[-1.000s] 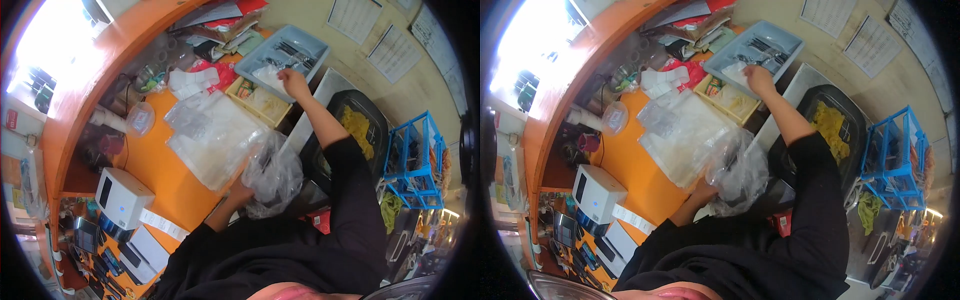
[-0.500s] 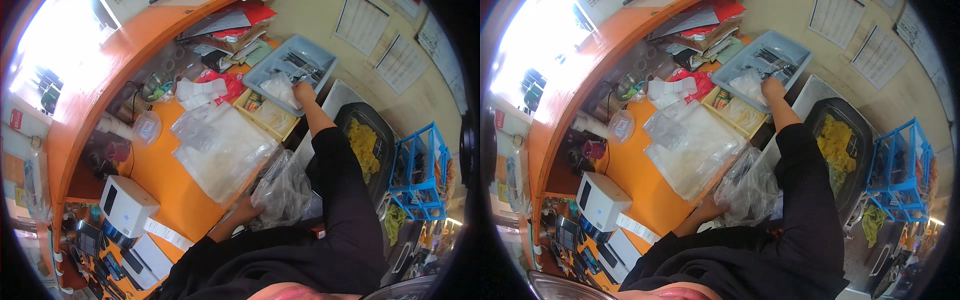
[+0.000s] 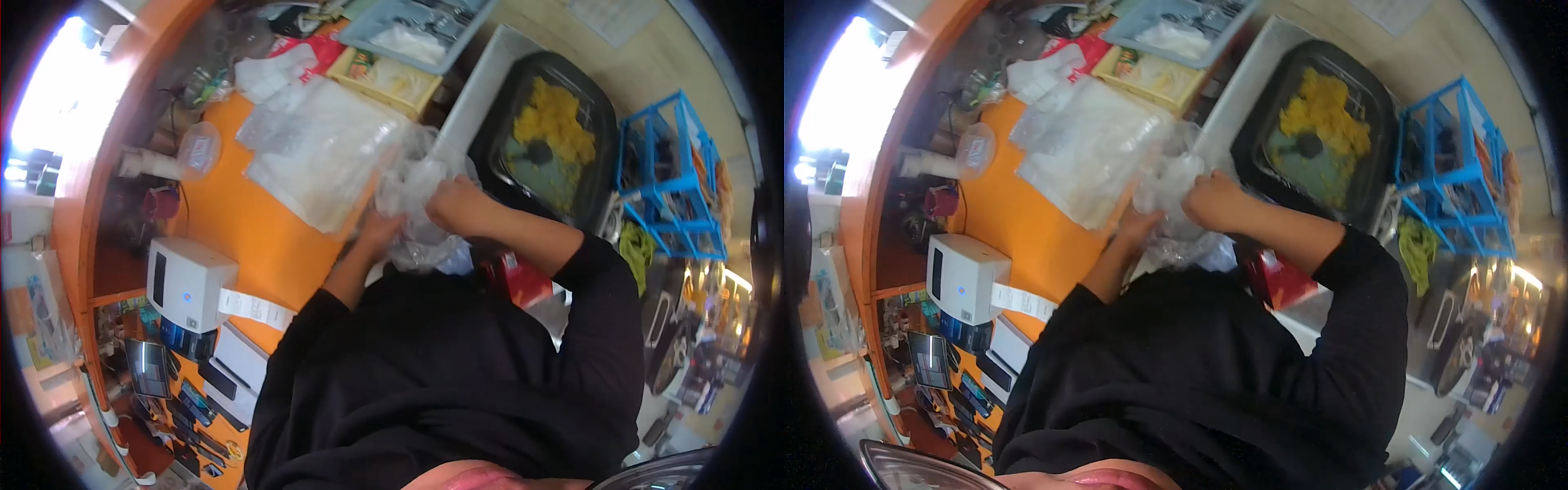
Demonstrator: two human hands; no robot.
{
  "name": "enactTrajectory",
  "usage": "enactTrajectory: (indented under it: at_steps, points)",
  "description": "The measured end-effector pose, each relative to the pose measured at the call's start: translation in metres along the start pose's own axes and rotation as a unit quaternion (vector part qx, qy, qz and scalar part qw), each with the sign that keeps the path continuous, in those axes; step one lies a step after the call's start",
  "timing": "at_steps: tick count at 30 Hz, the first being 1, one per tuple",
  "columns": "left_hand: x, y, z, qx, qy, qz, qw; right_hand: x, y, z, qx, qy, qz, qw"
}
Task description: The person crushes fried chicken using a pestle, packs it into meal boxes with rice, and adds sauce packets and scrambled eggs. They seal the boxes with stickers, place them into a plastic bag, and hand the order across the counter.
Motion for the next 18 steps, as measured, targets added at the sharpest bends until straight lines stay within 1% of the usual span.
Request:
enactTrajectory:
  at_steps: [2,3,5,6,8,9,10,11,12,14,15,17,18]
  points:
    - [0.004,0.0,0.002,-0.006,-0.018,0.03,0.999,0.05,0.027,0.009,0.012,-0.006,0.071,0.997]
    - [0.006,0.001,0.003,-0.008,-0.027,0.041,0.999,0.04,0.039,0.012,0.033,-0.016,0.087,0.996]
    - [0.011,0.0,-0.002,0.037,-0.019,0.047,0.998,-0.035,0.07,0.019,0.021,-0.102,-0.079,0.991]
    - [0.013,0.003,-0.003,0.057,-0.016,0.049,0.997,-0.07,0.092,0.02,0.016,-0.145,-0.16,0.976]
    - [0.014,0.014,-0.031,0.178,-0.118,-0.013,0.977,-0.084,0.13,0.019,0.057,-0.119,-0.068,0.989]
    - [0.015,0.021,-0.045,0.24,-0.168,-0.044,0.955,-0.067,0.147,0.015,0.107,-0.062,0.006,0.992]
    - [0.013,0.022,-0.046,0.251,-0.222,-0.066,0.94,-0.051,0.166,0.012,0.156,-0.003,0.079,0.985]
    - [0.009,0.024,-0.048,0.26,-0.274,-0.088,0.922,-0.036,0.184,0.007,0.203,0.056,0.152,0.966]
    - [0.005,0.025,-0.05,0.268,-0.324,-0.112,0.9,-0.03,0.194,0.004,0.212,0.039,0.143,0.966]
    - [0.0,0.031,-0.055,0.292,-0.333,-0.129,0.887,-0.021,0.21,0.001,0.226,0.004,0.129,0.965]
    - [-0.003,0.033,-0.057,0.305,-0.34,-0.139,0.879,-0.021,0.215,0.007,0.211,0.034,0.137,0.967]
    - [-0.006,0.038,-0.062,0.351,-0.38,-0.159,0.841,-0.021,0.222,0.018,0.183,0.089,0.147,0.968]
    - [-0.007,0.039,-0.062,0.373,-0.398,-0.167,0.821,-0.019,0.222,0.015,0.164,0.092,0.103,0.977]
Point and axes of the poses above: each hand's wrist, its own y-axis away from the middle knuckle, its own x-axis out of the palm, z = x × y, the point moved 8 cm from there along -y, towards the middle knuckle, and after that the axes turned 2 degrees about -x, right-handed, at the moved point
